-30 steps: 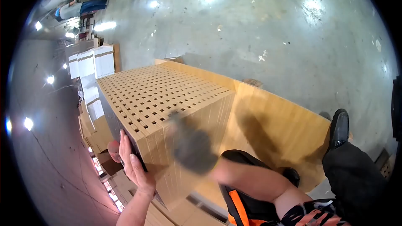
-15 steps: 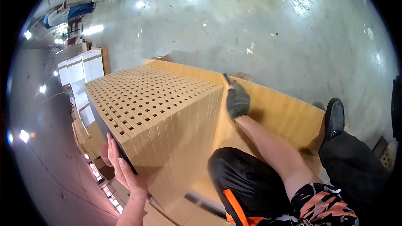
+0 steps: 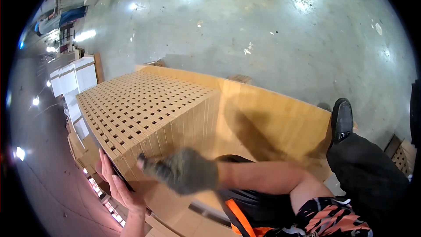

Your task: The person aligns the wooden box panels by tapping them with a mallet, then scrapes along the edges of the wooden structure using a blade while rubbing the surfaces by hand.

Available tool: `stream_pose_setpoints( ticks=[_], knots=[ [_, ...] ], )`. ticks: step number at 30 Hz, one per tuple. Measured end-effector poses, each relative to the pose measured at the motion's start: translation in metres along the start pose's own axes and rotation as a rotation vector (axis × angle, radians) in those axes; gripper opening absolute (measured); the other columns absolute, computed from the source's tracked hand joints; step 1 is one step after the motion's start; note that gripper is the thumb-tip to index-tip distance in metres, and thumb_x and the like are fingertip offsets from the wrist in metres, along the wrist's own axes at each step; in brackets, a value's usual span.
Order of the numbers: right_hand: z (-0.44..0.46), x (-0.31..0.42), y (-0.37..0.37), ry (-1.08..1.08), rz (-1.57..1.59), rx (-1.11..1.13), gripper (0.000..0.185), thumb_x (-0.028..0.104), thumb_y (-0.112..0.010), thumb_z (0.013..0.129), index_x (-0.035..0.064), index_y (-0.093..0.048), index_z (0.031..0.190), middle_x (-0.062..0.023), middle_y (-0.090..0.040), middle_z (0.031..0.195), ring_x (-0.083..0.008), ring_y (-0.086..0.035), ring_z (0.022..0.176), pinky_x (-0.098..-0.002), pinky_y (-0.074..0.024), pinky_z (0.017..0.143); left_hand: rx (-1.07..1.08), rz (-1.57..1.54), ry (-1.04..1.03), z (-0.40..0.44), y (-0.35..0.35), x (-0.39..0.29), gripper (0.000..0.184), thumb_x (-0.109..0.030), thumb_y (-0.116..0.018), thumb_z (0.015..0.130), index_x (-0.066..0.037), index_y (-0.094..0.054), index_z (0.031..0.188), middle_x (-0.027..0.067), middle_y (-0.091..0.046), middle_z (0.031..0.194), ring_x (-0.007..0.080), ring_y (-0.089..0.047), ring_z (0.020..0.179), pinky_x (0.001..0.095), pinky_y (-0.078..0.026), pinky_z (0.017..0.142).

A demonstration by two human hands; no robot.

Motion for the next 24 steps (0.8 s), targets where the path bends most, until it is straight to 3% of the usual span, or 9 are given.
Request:
stream_pose_setpoints(
  ticks=[1,3,4,5,9,14,17,21,24],
  knots=[
    [0.003,0.017,0.002,0.102,0.017,-0.053,0.051,0.019,-0.047,0.099,0.0002,-0.044,0.146,-0.0210,-0.068,0.113,-0.0250,-0.059,0.052,-0.0400,-0.0472,0.049,-0.010,-0.013,0.000,0.000,0.002,0.001,0.056,-0.030,-0.026,0.105,0.005,-0.041,0.146,0.0173,-0.036,0.156,0.0293,-0.032,0.145,0.0421,-0.020,0.120],
    [-0.009,-0.030,-0.004,-0.316,0.071,-0.074,0.052,0.026,-0.047,0.100,0.0022,-0.043,0.147,-0.0192,-0.067,0.117,-0.0311,-0.064,0.061,-0.0421,-0.0514,0.057,-0.008,-0.010,-0.022,0.002,0.004,-0.004,0.056,-0.030,-0.027,0.105,0.006,-0.042,0.146,0.0173,-0.036,0.156,0.0295,-0.032,0.145,0.0421,-0.021,0.120],
    [-0.020,-0.077,0.008,-0.474,0.144,-0.234,0.048,0.023,-0.043,0.099,0.0084,-0.044,0.144,-0.0201,-0.068,0.088,-0.0392,-0.061,0.063,-0.0466,-0.0497,0.056,-0.006,-0.006,-0.029,0.001,0.004,-0.004,0.056,-0.030,-0.027,0.105,0.006,-0.042,0.146,0.0174,-0.037,0.156,0.0297,-0.032,0.145,0.0421,-0.021,0.120],
    [-0.033,-0.120,0.016,-0.711,0.029,-0.102,0.042,0.025,-0.045,0.100,0.0091,-0.048,0.139,-0.0221,-0.067,0.088,-0.0406,-0.062,0.068,-0.0497,-0.0503,0.059,-0.005,-0.004,-0.035,0.001,0.003,-0.004,0.056,-0.029,-0.027,0.105,0.006,-0.042,0.146,0.0175,-0.037,0.156,0.0298,-0.032,0.145,0.0421,-0.021,0.120],
    [-0.089,-0.204,0.031,-0.916,-0.236,-0.040,0.029,0.022,-0.048,0.095,0.0087,-0.051,0.121,-0.0235,-0.066,0.086,-0.0447,-0.064,0.082,-0.0535,-0.0500,0.072,0.005,0.049,-0.039,0.002,0.003,-0.004,0.058,-0.031,-0.026,0.104,0.007,-0.042,0.145,0.0187,-0.040,0.154,0.0290,-0.034,0.144,0.0432,-0.012,0.121],
    [-0.083,-0.218,0.025,-1.057,-0.224,0.221,0.041,0.023,-0.051,0.094,0.0065,-0.052,0.131,-0.0266,-0.066,0.096,-0.0446,-0.064,0.090,-0.0514,-0.0499,0.079,0.005,0.032,-0.047,0.003,0.002,-0.005,0.057,-0.029,-0.026,0.104,0.007,-0.042,0.145,0.0183,-0.041,0.153,0.0287,-0.034,0.143,0.0440,-0.009,0.121],
    [-0.089,-0.226,0.009,-0.944,-0.175,0.190,0.031,0.020,-0.051,0.094,0.0091,-0.051,0.123,-0.0221,-0.067,0.087,-0.0417,-0.066,0.082,-0.0502,-0.0510,0.073,0.002,0.048,-0.031,0.002,0.004,-0.004,0.057,-0.029,-0.025,0.104,0.006,-0.042,0.145,0.0181,-0.040,0.154,0.0288,-0.034,0.143,0.0442,-0.009,0.121],
    [-0.065,-0.123,0.011,-0.310,-0.051,0.154,0.032,0.018,-0.050,0.094,0.0072,-0.053,0.125,-0.0201,-0.067,0.087,-0.0388,-0.066,0.078,-0.0461,-0.0526,0.066,-0.001,0.054,-0.029,0.004,0.001,-0.008,0.058,-0.030,-0.025,0.104,0.006,-0.042,0.145,0.0177,-0.040,0.154,0.0289,-0.034,0.143,0.0440,-0.012,0.121],
    [-0.064,-0.106,0.011,-0.286,0.005,0.216,0.052,0.026,-0.040,0.101,0.0094,-0.039,0.150,-0.0219,-0.054,0.138,-0.0304,-0.067,0.104,-0.0413,-0.0549,0.080,-0.005,0.048,-0.040,0.004,0.000,-0.007,0.058,-0.031,-0.025,0.104,0.006,-0.042,0.145,0.0163,-0.041,0.154,0.0289,-0.034,0.143,0.0438,-0.014,0.121]
  ],
)
Point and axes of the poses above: each hand's wrist, its own z-axis towards the middle knuckle, its own y-axis out of the back of the hand, x = y × z, the point moved 6 cm from there along z, towards the middle knuckle
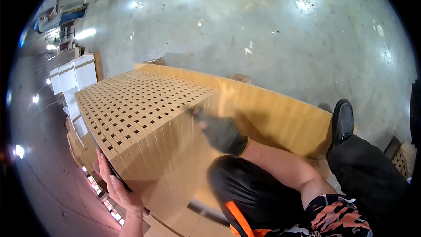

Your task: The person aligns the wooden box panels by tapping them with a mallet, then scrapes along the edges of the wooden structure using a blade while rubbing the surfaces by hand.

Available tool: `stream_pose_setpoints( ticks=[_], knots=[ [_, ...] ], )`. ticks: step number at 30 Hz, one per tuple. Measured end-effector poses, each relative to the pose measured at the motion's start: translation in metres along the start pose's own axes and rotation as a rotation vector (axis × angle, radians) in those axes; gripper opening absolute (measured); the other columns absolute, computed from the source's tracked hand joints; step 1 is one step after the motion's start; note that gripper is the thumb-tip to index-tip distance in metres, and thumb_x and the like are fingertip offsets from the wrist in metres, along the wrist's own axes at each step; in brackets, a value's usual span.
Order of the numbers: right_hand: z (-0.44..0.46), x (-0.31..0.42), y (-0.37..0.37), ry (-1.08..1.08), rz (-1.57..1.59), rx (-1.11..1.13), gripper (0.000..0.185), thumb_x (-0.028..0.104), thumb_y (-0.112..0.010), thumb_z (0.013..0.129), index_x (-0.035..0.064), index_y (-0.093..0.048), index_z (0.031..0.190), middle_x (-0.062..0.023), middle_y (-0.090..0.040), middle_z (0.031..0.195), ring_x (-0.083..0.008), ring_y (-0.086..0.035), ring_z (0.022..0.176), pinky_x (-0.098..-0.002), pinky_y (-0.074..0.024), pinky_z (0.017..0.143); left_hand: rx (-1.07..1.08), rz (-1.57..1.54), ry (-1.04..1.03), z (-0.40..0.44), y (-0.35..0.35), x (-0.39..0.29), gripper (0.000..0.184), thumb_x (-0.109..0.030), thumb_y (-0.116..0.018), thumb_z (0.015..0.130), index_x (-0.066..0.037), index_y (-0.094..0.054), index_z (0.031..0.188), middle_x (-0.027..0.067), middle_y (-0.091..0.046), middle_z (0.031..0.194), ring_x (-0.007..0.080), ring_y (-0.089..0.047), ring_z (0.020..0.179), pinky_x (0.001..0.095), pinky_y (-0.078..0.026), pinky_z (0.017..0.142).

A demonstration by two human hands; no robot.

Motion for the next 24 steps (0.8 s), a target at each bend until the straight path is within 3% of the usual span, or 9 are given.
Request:
stream_pose_setpoints(
  ticks=[4,8,10,13,15,16,18,21,24],
  knots=[
    [0.027,-0.068,0.009,-0.651,0.061,-0.040,0.054,0.025,-0.042,0.099,0.0047,-0.039,0.148,-0.0219,-0.057,0.128,-0.0321,-0.065,0.099,-0.0435,-0.0531,0.074,-0.007,-0.017,-0.006,-0.001,0.002,0.002,0.058,-0.031,-0.025,0.105,0.006,-0.043,0.145,0.0167,-0.041,0.153,0.0286,-0.035,0.143,0.0426,-0.015,0.121],
    [0.032,0.090,-0.018,0.068,-0.298,-0.053,0.066,0.021,-0.059,0.086,-0.0060,-0.039,0.143,-0.0198,-0.068,0.090,-0.0293,-0.064,0.059,-0.0432,-0.0459,0.046,-0.002,-0.006,0.021,-0.002,0.000,0.003,0.057,-0.031,-0.027,0.105,0.006,-0.044,0.144,0.0182,-0.041,0.153,0.0294,-0.035,0.143,0.0422,-0.015,0.120],
    [0.031,0.116,-0.004,0.180,0.043,-0.289,0.051,0.023,-0.054,0.093,-0.0054,-0.049,0.135,-0.0209,-0.067,0.081,-0.0303,-0.062,0.053,-0.0436,-0.0461,0.045,-0.022,-0.050,0.025,-0.003,0.002,0.007,0.056,-0.030,-0.028,0.104,0.007,-0.044,0.144,0.0190,-0.041,0.153,0.0305,-0.035,0.143,0.0427,-0.016,0.120],
    [0.033,0.046,-0.003,-0.258,0.170,-0.377,0.049,0.024,-0.051,0.097,-0.0058,-0.049,0.136,-0.0206,-0.064,0.069,-0.0292,-0.060,0.047,-0.0451,-0.0458,0.044,-0.025,-0.074,0.022,-0.004,0.003,0.008,0.055,-0.029,-0.030,0.104,0.007,-0.045,0.143,0.0204,-0.040,0.153,0.0320,-0.035,0.143,0.0434,-0.018,0.120],
    [0.040,0.047,-0.007,-0.274,-0.154,-0.367,0.057,0.021,-0.054,0.093,-0.0103,-0.042,0.139,-0.0157,-0.060,0.061,-0.0255,-0.056,0.043,-0.0426,-0.0425,0.042,-0.010,-0.017,-0.030,-0.001,0.004,0.001,0.054,-0.026,-0.027,0.105,0.008,-0.044,0.143,0.0202,-0.041,0.153,0.0311,-0.036,0.142,0.0423,-0.023,0.119],
    [0.042,0.091,-0.014,-0.174,-0.404,-0.376,0.060,0.021,-0.054,0.092,-0.0113,-0.040,0.140,-0.0139,-0.059,0.059,-0.0250,-0.054,0.042,-0.0420,-0.0414,0.041,-0.009,-0.021,-0.029,0.000,0.004,0.001,0.055,-0.028,-0.029,0.105,0.008,-0.045,0.143,0.0209,-0.040,0.153,0.0318,-0.036,0.142,0.0431,-0.021,0.119],
    [0.049,0.151,-0.013,-0.075,0.131,-0.082,0.059,0.015,-0.058,0.089,-0.0057,-0.043,0.143,-0.0205,-0.069,0.094,-0.0315,-0.068,0.072,-0.0432,-0.0515,0.062,-0.007,-0.035,0.006,-0.003,0.005,0.003,0.055,-0.029,-0.030,0.104,0.008,-0.046,0.142,0.0222,-0.039,0.153,0.0327,-0.035,0.143,0.0436,-0.020,0.119],
    [0.052,0.205,0.003,0.302,0.188,-0.122,0.060,0.012,-0.059,0.089,-0.0037,-0.042,0.144,-0.0166,-0.069,0.085,-0.0302,-0.067,0.062,-0.0412,-0.0498,0.053,-0.011,-0.080,-0.049,-0.003,0.005,0.002,0.054,-0.027,-0.030,0.104,0.009,-0.045,0.142,0.0229,-0.039,0.153,0.0343,-0.034,0.143,0.0435,-0.019,0.119],
    [0.051,0.132,0.014,-0.148,0.207,-0.306,0.059,0.005,-0.054,0.088,-0.0083,-0.038,0.143,-0.0100,-0.063,0.067,-0.0263,-0.059,0.047,-0.0362,-0.0444,0.040,0.007,-0.092,0.012,-0.003,0.006,0.006,0.054,-0.027,-0.033,0.104,0.008,-0.044,0.143,0.0243,-0.038,0.153,0.0357,-0.034,0.142,0.0437,-0.019,0.119]
  ],
)
Point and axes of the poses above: each hand's wrist, its own z-axis towards the middle knuckle, its own y-axis out of the back of the hand, x = y × z, the point moved 6 cm from there along z, towards the middle knuckle
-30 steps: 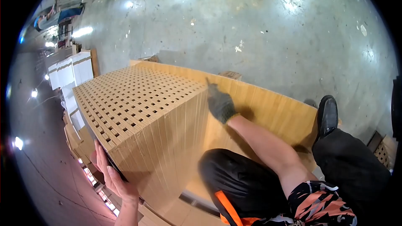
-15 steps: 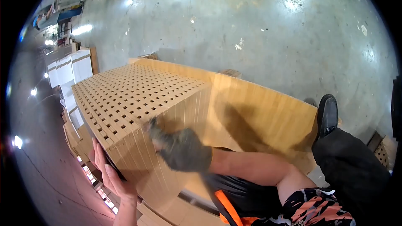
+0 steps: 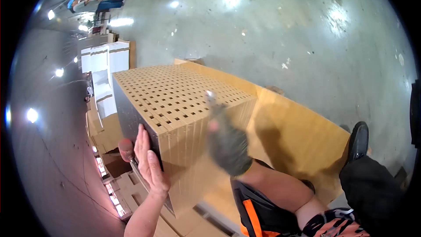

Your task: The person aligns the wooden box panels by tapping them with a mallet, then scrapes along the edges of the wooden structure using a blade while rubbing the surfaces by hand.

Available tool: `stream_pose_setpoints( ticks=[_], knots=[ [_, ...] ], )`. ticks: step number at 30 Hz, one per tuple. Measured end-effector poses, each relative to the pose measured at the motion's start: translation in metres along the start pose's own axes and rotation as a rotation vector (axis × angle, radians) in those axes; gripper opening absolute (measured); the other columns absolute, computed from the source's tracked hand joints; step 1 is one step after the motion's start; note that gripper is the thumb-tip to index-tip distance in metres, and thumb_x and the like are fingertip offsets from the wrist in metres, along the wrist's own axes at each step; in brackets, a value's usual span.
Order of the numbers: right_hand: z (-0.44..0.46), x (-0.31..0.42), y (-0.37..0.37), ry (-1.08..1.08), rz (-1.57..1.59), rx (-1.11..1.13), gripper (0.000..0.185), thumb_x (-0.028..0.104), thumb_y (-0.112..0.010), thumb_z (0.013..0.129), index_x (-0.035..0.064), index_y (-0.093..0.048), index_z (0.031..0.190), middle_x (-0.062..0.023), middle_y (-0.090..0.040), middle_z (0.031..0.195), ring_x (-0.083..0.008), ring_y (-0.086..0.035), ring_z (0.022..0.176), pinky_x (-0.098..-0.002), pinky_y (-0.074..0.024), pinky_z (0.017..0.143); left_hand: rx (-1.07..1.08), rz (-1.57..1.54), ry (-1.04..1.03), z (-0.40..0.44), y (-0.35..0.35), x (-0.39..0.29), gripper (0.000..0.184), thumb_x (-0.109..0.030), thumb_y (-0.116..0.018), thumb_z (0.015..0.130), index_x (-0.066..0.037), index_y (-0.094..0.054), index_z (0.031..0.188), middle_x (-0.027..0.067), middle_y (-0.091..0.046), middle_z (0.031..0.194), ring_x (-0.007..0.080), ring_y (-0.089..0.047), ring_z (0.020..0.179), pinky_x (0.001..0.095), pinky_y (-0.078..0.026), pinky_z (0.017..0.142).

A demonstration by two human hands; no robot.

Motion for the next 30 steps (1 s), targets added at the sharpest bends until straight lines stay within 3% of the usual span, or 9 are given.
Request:
stream_pose_setpoints(
  ticks=[2,7,10,11,17,18,22,28,30],
  knots=[
    [-0.004,-0.011,-0.015,-0.120,-0.002,0.013,0.057,0.006,-0.055,0.089,-0.0089,-0.040,0.142,-0.0180,-0.069,0.087,-0.0299,-0.062,0.050,-0.0408,-0.0467,0.042,0.000,0.001,-0.025,0.001,0.001,-0.004,0.054,-0.027,-0.034,0.103,0.007,-0.044,0.143,0.0239,-0.040,0.152,0.0348,-0.034,0.142,0.0435,-0.020,0.119],
    [-0.025,0.100,-0.063,0.340,0.137,0.259,0.047,0.013,-0.040,0.097,-0.0022,-0.048,0.141,-0.0224,-0.070,0.107,-0.0217,-0.067,0.059,-0.0411,-0.0492,0.048,-0.015,0.019,0.048,-0.005,0.000,0.004,0.052,-0.025,-0.033,0.103,0.008,-0.046,0.142,0.0246,-0.041,0.151,0.0359,-0.037,0.140,0.0441,-0.022,0.118],
    [-0.001,0.042,-0.017,0.137,-0.154,0.071,0.049,0.013,-0.052,0.091,-0.0012,-0.049,0.138,-0.0138,-0.070,0.087,-0.0213,-0.065,0.057,-0.0385,-0.0484,0.050,-0.006,0.006,-0.060,0.002,0.002,-0.008,0.052,-0.024,-0.032,0.103,0.009,-0.046,0.141,0.0258,-0.042,0.150,0.0373,-0.038,0.138,0.0443,-0.024,0.117],
    [0.007,0.009,-0.012,-0.135,-0.025,0.045,0.043,0.014,-0.044,0.097,0.0008,-0.050,0.138,-0.0171,-0.071,0.090,-0.0212,-0.064,0.055,-0.0395,-0.0459,0.046,-0.014,-0.005,-0.053,0.002,0.002,-0.007,0.052,-0.024,-0.032,0.103,0.009,-0.046,0.141,0.0257,-0.042,0.150,0.0372,-0.038,0.138,0.0444,-0.024,0.117],
    [-0.044,0.123,-0.079,0.589,-0.069,0.267,0.054,0.022,-0.057,0.086,-0.0059,-0.051,0.132,-0.0101,-0.065,0.078,-0.0204,-0.054,0.047,-0.0385,-0.0419,0.043,-0.011,0.099,0.018,0.000,0.002,0.007,0.052,-0.024,-0.034,0.104,0.009,-0.046,0.141,0.0258,-0.042,0.150,0.0366,-0.037,0.140,0.0441,-0.023,0.117],
    [-0.032,0.101,-0.062,0.472,-0.176,0.227,0.045,0.018,-0.054,0.090,-0.0025,-0.053,0.130,-0.0150,-0.066,0.097,-0.0231,-0.060,0.054,-0.0367,-0.0470,0.048,-0.010,0.068,-0.011,0.002,0.002,-0.002,0.052,-0.024,-0.034,0.103,0.010,-0.046,0.141,0.0259,-0.042,0.150,0.0366,-0.037,0.140,0.0441,-0.023,0.117],
    [0.007,-0.001,-0.004,-0.147,-0.071,-0.004,0.041,0.016,-0.055,0.096,0.0011,-0.053,0.133,-0.0236,-0.065,0.119,-0.0275,-0.068,0.065,-0.0353,-0.0509,0.049,-0.014,-0.013,-0.047,0.002,0.003,-0.008,0.053,-0.024,-0.033,0.103,0.010,-0.045,0.141,0.0264,-0.041,0.150,0.0379,-0.037,0.140,0.0448,-0.023,0.117],
    [-0.022,0.131,-0.052,0.635,-0.062,0.362,0.053,0.007,-0.057,0.086,-0.0025,-0.050,0.137,-0.0282,-0.061,0.123,-0.0347,-0.070,0.086,-0.0390,-0.0557,0.063,-0.059,0.161,-0.056,-0.004,0.000,0.019,0.053,-0.031,-0.029,0.107,0.004,-0.049,0.141,0.0219,-0.041,0.152,0.0328,-0.042,0.137,0.0437,-0.027,0.117],
    [-0.005,0.068,-0.022,0.361,-0.049,0.092,0.048,0.006,-0.057,0.087,-0.0042,-0.052,0.134,-0.0287,-0.064,0.115,-0.0357,-0.070,0.082,-0.0399,-0.0550,0.062,-0.051,0.026,-0.033,0.000,0.001,0.000,0.052,-0.027,-0.030,0.106,0.007,-0.049,0.140,0.0225,-0.042,0.151,0.0336,-0.040,0.138,0.0436,-0.025,0.117]
  ],
)
Point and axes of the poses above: each hand's wrist, its own z-axis towards the middle knuckle, its own y-axis out of the back of the hand, x = y × z, the point moved 6 cm from there along z, towards the middle knuckle
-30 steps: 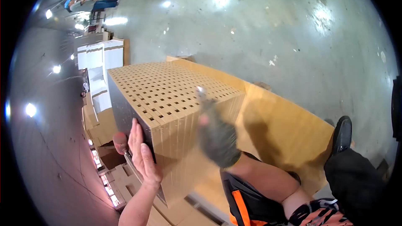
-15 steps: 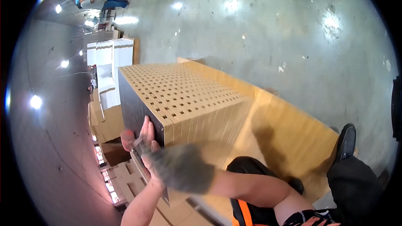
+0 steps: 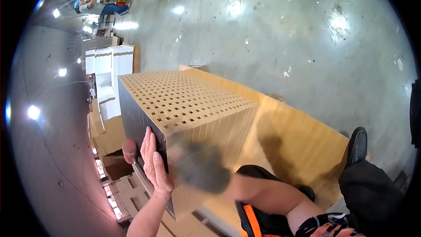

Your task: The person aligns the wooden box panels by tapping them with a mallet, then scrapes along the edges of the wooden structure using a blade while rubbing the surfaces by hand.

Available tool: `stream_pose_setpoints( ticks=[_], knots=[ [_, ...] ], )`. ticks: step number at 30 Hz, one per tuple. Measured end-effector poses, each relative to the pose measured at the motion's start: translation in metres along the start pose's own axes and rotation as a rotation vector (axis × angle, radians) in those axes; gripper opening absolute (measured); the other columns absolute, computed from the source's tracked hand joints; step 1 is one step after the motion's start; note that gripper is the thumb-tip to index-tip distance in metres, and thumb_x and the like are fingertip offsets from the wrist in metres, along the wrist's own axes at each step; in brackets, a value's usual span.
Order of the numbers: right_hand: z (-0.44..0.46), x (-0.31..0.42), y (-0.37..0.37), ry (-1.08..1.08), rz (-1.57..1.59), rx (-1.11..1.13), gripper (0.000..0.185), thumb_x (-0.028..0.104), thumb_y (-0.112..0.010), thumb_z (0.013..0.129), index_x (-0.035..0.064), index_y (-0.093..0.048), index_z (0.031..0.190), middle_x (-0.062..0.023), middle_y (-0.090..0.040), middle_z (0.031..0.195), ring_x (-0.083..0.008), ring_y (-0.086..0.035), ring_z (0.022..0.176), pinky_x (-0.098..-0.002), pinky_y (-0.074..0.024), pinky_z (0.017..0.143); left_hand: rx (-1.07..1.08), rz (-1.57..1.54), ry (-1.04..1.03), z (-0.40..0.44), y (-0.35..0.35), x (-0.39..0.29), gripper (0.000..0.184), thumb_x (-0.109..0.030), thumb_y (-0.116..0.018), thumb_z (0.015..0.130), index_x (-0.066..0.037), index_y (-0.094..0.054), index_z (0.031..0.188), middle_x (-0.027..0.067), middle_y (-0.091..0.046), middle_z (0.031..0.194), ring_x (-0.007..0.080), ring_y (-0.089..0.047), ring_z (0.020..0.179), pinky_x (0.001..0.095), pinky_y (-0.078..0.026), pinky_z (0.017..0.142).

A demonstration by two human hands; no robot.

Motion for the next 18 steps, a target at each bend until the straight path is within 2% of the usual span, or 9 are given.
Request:
stream_pose_setpoints(
  ticks=[3,4,7,8,9,10,12,13,18],
  knots=[
    [-0.021,-0.062,-0.011,-0.322,-0.013,-0.051,0.053,0.016,-0.055,0.090,-0.0062,-0.047,0.138,-0.0199,-0.068,0.110,-0.0267,-0.068,0.092,-0.0438,-0.0539,0.065,0.003,-0.093,0.022,0.000,0.002,-0.005,0.052,-0.026,-0.032,0.104,0.008,-0.050,0.138,0.0239,-0.041,0.151,0.0351,-0.039,0.139,0.0440,-0.023,0.118],
    [-0.025,-0.054,-0.024,-0.296,-0.048,-0.019,0.051,0.015,-0.054,0.090,-0.0043,-0.048,0.137,-0.0188,-0.068,0.109,-0.0255,-0.068,0.090,-0.0421,-0.0543,0.064,0.006,-0.110,0.029,0.001,0.001,-0.002,0.052,-0.026,-0.032,0.103,0.008,-0.050,0.139,0.0241,-0.041,0.151,0.0352,-0.038,0.140,0.0437,-0.022,0.118],
    [0.001,0.034,-0.062,0.150,-0.192,0.091,0.044,0.010,-0.051,0.090,0.0012,-0.053,0.133,-0.0156,-0.070,0.107,-0.0218,-0.069,0.082,-0.0371,-0.0555,0.064,-0.007,-0.018,0.048,-0.005,0.001,0.021,0.053,-0.026,-0.027,0.105,0.008,-0.048,0.140,0.0183,-0.041,0.153,0.0279,-0.040,0.139,0.0405,-0.026,0.117],
    [0.012,0.047,-0.063,0.266,-0.229,0.078,0.043,0.008,-0.050,0.090,0.0030,-0.055,0.132,-0.0145,-0.070,0.106,-0.0205,-0.070,0.079,-0.0354,-0.0559,0.063,-0.085,-0.261,0.087,-0.005,-0.001,0.033,0.053,-0.027,-0.026,0.105,0.009,-0.053,0.135,0.0207,-0.043,0.151,0.0310,-0.039,0.140,0.0433,-0.023,0.118],
    [0.006,0.037,-0.042,0.195,0.204,0.186,0.040,0.007,-0.050,0.091,0.0043,-0.057,0.130,-0.0136,-0.070,0.106,-0.0223,-0.070,0.079,-0.0347,-0.0565,0.065,-0.055,-0.228,0.096,-0.011,0.002,0.035,0.054,-0.027,-0.026,0.105,0.008,-0.052,0.136,0.0193,-0.043,0.151,0.0295,-0.040,0.139,0.0417,-0.024,0.118],
    [-0.006,0.005,-0.021,0.089,0.288,0.084,0.035,0.006,-0.051,0.091,0.0041,-0.059,0.125,-0.0148,-0.070,0.103,-0.0259,-0.069,0.079,-0.0375,-0.0565,0.065,-0.035,-0.196,0.102,-0.006,0.005,0.017,0.054,-0.028,-0.026,0.105,0.008,-0.052,0.137,0.0180,-0.043,0.152,0.0281,-0.041,0.138,0.0402,-0.026,0.117],
    [-0.041,-0.087,0.013,-0.107,0.039,-0.173,0.027,0.006,-0.055,0.090,0.0043,-0.062,0.116,-0.0144,-0.068,0.092,-0.0318,-0.068,0.077,-0.0422,-0.0552,0.064,-0.022,-0.150,0.108,0.000,0.005,0.002,0.055,-0.028,-0.026,0.105,0.008,-0.052,0.137,0.0169,-0.044,0.151,0.0267,-0.041,0.138,0.0390,-0.025,0.117],
    [-0.058,-0.120,0.042,-0.205,-0.084,-0.181,0.019,0.018,-0.055,0.095,0.0034,-0.065,0.103,-0.0125,-0.066,0.083,-0.0314,-0.066,0.077,-0.0430,-0.0532,0.067,-0.033,-0.163,0.110,-0.001,0.005,0.003,0.055,-0.028,-0.026,0.105,0.008,-0.052,0.137,0.0173,-0.045,0.151,0.0268,-0.041,0.139,0.0394,-0.024,0.118],
    [-0.151,-0.223,0.113,-0.074,-0.848,0.121,0.039,0.020,-0.061,0.085,-0.0034,-0.059,0.117,-0.0264,-0.059,0.121,-0.0452,-0.056,0.108,-0.0573,-0.0423,0.100,-0.046,-0.159,0.104,0.000,0.002,0.001,0.055,-0.028,-0.026,0.104,0.009,-0.053,0.136,0.0195,-0.047,0.149,0.0281,-0.040,0.140,0.0418,-0.022,0.119]
  ],
)
Point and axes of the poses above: each hand's wrist, its own z-axis towards the middle knuckle, its own y-axis out of the back of the hand, x = y × z, the point moved 6 cm from there along z, towards the middle knuckle
